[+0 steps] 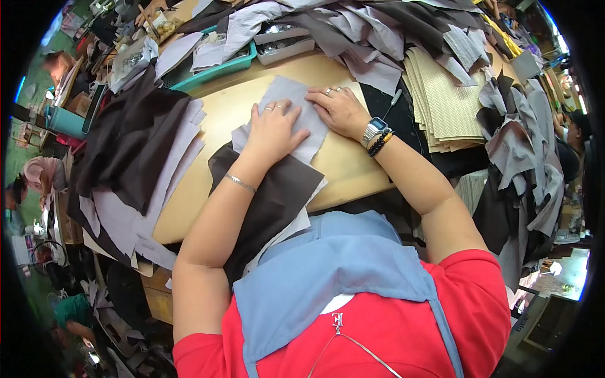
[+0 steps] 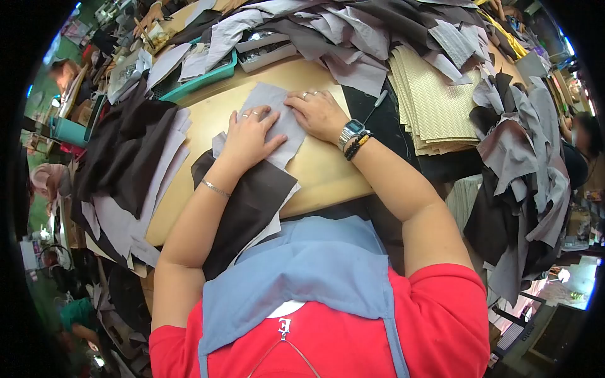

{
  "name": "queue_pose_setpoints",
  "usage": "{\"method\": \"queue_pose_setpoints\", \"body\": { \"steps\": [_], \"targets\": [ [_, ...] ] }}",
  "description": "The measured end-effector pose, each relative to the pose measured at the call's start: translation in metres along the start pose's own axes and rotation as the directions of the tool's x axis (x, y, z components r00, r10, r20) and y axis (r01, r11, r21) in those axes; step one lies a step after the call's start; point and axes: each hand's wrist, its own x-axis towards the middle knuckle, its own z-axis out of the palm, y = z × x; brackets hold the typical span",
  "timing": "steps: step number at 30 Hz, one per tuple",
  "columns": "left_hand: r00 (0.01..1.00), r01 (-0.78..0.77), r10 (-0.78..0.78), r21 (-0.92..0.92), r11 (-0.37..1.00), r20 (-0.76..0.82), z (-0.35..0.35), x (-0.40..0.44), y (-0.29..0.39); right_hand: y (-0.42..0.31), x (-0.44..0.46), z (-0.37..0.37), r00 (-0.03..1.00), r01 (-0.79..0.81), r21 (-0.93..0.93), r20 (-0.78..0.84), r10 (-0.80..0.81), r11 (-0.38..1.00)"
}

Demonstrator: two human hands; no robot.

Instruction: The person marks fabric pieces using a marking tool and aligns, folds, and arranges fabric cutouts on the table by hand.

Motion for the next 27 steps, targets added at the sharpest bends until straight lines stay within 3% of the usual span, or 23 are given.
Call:
{"method": "queue_pose_setpoints", "body": {
  "steps": [13,19,22,25,27],
  "targets": [
    [0.994,0.048,-0.036,0.116,0.992,-0.102,-0.008,-0.039,0.006,-0.006,0.001,-0.002,0.987,0.152,-0.114,0.073,-0.145,0.982],
    [0.99,0.058,-0.039,0.141,0.988,-0.135,-0.01,-0.053,0.009,-0.023,0.003,-0.018,0.939,0.134,-0.241,0.341,-0.045,0.961],
    [0.987,0.069,-0.046,0.15,0.986,-0.153,-0.012,-0.059,0.01,-0.017,0.001,-0.01,0.95,0.241,-0.274,0.263,-0.168,0.931],
    [0.984,0.079,-0.051,0.161,0.984,-0.174,-0.011,-0.066,0.011,-0.026,0.0,-0.009,0.924,0.174,-0.305,0.38,-0.048,0.936],
    [0.982,0.092,-0.062,0.168,0.981,-0.177,-0.01,-0.071,0.012,-0.03,0.0,-0.011,0.915,0.186,-0.308,0.401,-0.05,0.933]
  ]
}}
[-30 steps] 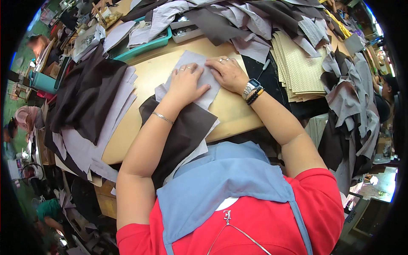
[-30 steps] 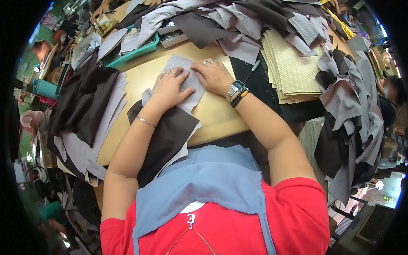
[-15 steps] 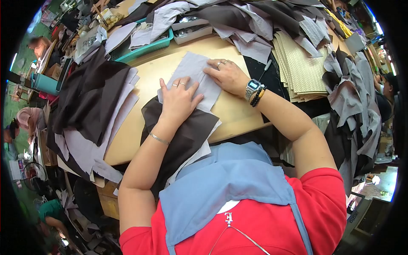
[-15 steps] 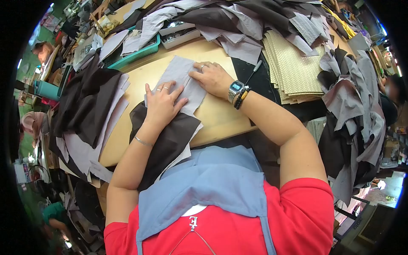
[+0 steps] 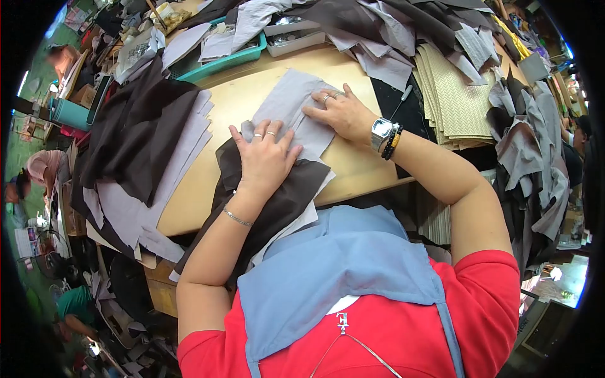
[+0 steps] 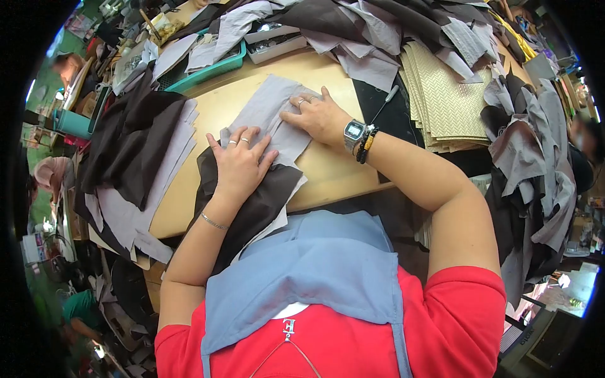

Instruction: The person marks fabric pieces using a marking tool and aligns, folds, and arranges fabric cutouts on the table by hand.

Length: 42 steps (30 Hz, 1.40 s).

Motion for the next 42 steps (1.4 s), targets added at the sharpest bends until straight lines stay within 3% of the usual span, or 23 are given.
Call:
{"method": "queue_pose_setpoints", "body": {
  "steps": [4,10,13,16,26,28,34,42],
  "targets": [
    [0.999,0.039,-0.039,0.012,0.999,0.006,-0.002,-0.008,0.002,-0.002,0.001,-0.002,0.997,0.075,-0.004,-0.016,-0.075,0.997],
    [0.998,0.069,-0.069,-0.002,0.998,0.002,-0.008,-0.021,0.002,-0.019,-0.003,-0.011,0.999,0.02,-0.005,0.046,-0.02,1.0],
    [0.997,0.076,-0.076,-0.005,0.997,-0.006,-0.011,-0.026,0.001,-0.019,-0.003,-0.007,0.995,0.093,0.034,-0.027,-0.092,0.995],
    [0.996,0.086,-0.086,-0.006,0.996,-0.011,-0.013,-0.032,0.001,-0.029,-0.003,-0.013,0.997,0.047,0.014,0.065,-0.048,0.999],
    [0.995,0.096,-0.097,-0.008,0.995,-0.029,-0.018,-0.043,0.0,-0.045,-0.006,-0.018,0.99,0.133,0.003,0.039,-0.133,0.991],
    [0.994,0.111,-0.111,-0.005,0.994,-0.004,-0.023,-0.045,0.0,-0.044,-0.008,-0.01,0.986,0.159,-0.007,-0.042,-0.16,0.987],
    [0.992,0.123,-0.124,0.01,0.992,0.037,-0.029,-0.051,-0.003,-0.058,-0.006,-0.018,0.987,0.151,0.059,0.048,-0.154,0.987],
    [0.988,0.132,-0.137,0.064,0.989,0.071,-0.03,-0.053,-0.005,-0.067,-0.008,-0.015,0.977,0.212,0.08,0.009,-0.213,0.974]
  ]
}}
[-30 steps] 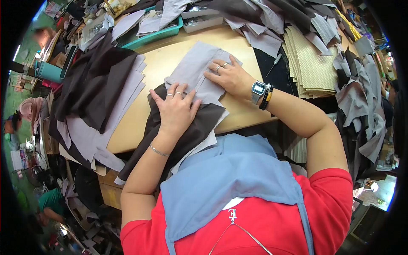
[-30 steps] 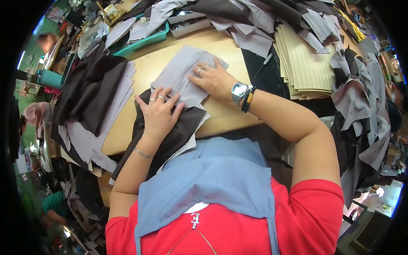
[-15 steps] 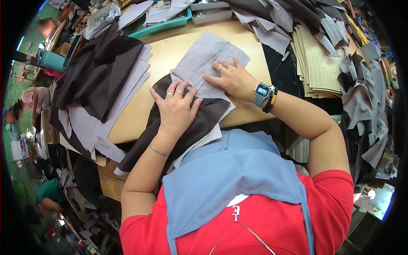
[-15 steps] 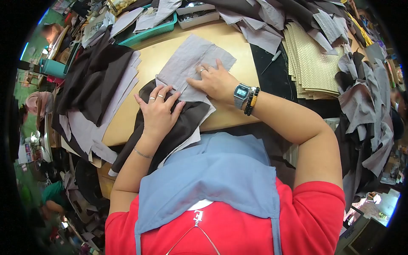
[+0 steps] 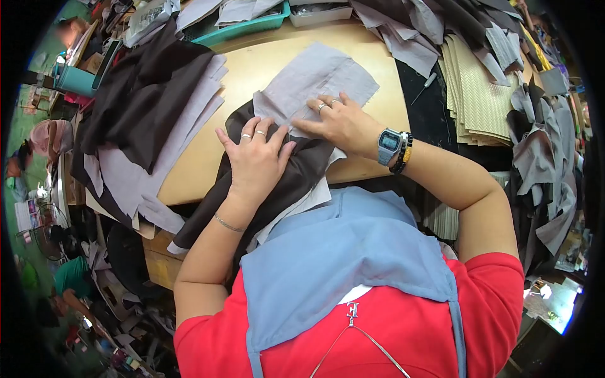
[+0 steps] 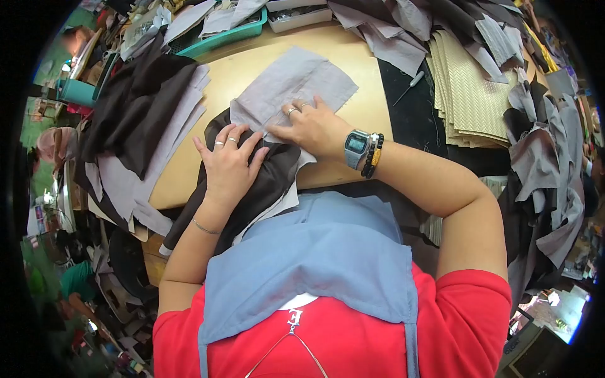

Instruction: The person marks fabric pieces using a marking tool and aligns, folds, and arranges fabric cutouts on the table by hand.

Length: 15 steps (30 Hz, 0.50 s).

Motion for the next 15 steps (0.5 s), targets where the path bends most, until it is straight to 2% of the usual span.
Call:
{"method": "queue_pose_setpoints", "body": {
  "steps": [4,7,10,15],
  "targets": [
    [1.0,-0.025,0.025,0.048,0.999,-0.003,-0.001,0.0,0.001,-0.009,-0.001,-0.01,0.998,-0.047,-0.016,0.048,0.047,0.999],
    [0.999,-0.025,0.023,0.057,0.998,0.03,-0.003,0.001,0.0,-0.004,-0.006,-0.007,0.994,-0.105,0.028,-0.004,0.105,0.994],
    [0.999,-0.017,0.016,0.029,0.999,0.03,-0.001,0.0,-0.001,0.009,-0.011,-0.005,0.972,-0.232,0.081,0.002,0.233,0.969],
    [1.0,-0.003,0.003,-0.024,1.0,0.01,0.002,-0.003,0.0,0.04,-0.01,0.002,0.918,-0.396,0.012,-0.025,0.396,0.918]
  ]
}}
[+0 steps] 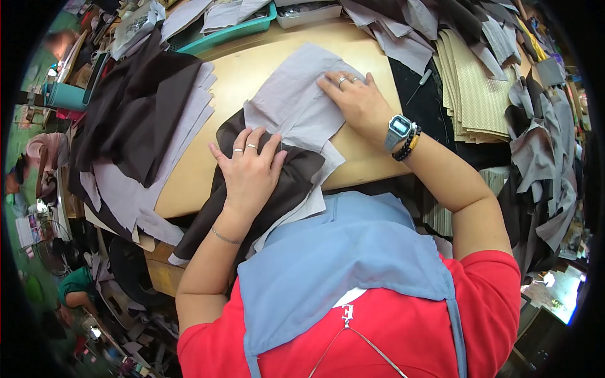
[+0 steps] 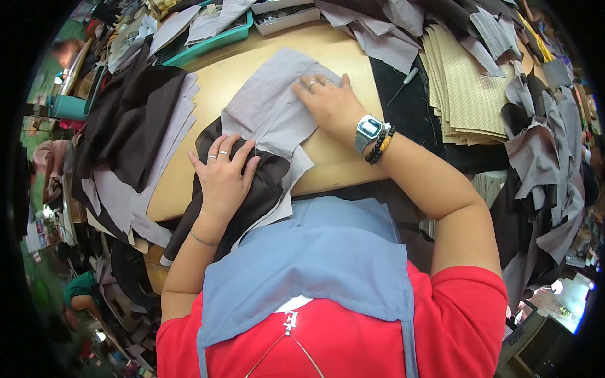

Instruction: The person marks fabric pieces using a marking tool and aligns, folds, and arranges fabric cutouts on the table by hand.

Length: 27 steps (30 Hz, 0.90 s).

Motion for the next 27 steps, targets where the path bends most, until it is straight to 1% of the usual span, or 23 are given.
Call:
{"method": "queue_pose_setpoints", "body": {
  "steps": [3,4,7,8,11,13,14,15,17,20,24,27],
  "targets": [
    [1.0,0.009,-0.009,-0.029,1.0,0.002,0.0,0.0,0.0,0.015,0.008,0.005,0.996,-0.077,-0.036,-0.05,0.075,0.996],
    [1.0,0.01,-0.01,-0.03,0.999,0.0,0.001,0.0,-0.001,0.023,0.012,0.01,0.992,-0.087,-0.035,-0.098,0.084,0.996],
    [1.0,0.011,-0.012,-0.032,0.999,-0.007,0.002,-0.001,-0.001,0.041,0.017,0.007,0.981,-0.174,-0.029,-0.09,0.171,0.984],
    [1.0,0.01,-0.011,-0.033,0.999,-0.013,0.002,-0.001,-0.001,0.046,0.018,0.008,0.984,-0.157,-0.05,-0.091,0.152,0.986],
    [1.0,-0.009,0.009,0.005,1.0,-0.009,0.003,-0.001,-0.001,0.036,0.016,0.009,0.972,-0.176,-0.146,-0.185,0.147,0.974],
    [0.999,-0.029,0.03,0.028,0.999,-0.03,0.003,0.001,-0.002,0.01,0.005,-0.005,0.985,-0.006,0.093,-0.171,0.022,0.996],
    [0.999,-0.034,0.035,0.038,0.999,-0.029,0.004,-0.002,-0.002,-0.005,-0.002,-0.008,0.993,0.095,0.209,-0.094,-0.077,0.973],
    [0.999,-0.031,0.032,0.05,0.998,-0.026,0.003,-0.003,-0.001,-0.016,-0.008,0.004,0.969,0.24,0.284,-0.124,-0.212,0.928],
    [0.999,-0.038,0.04,0.077,0.996,-0.018,0.002,-0.001,-0.001,-0.043,-0.018,0.004,0.926,0.375,0.268,-0.146,-0.348,0.887],
    [0.999,-0.052,0.053,0.084,0.995,-0.013,0.003,-0.002,-0.001,-0.046,-0.022,0.014,0.922,0.38,0.26,-0.18,-0.342,0.888],
    [0.999,-0.052,0.052,0.062,0.997,-0.002,0.002,-0.001,-0.002,-0.023,-0.02,0.01,0.96,0.264,0.229,-0.154,-0.233,0.937],
    [0.999,-0.046,0.046,0.033,0.998,0.006,0.002,-0.001,-0.002,0.005,-0.012,0.011,0.987,0.116,0.152,-0.126,-0.097,0.982]
  ]
}}
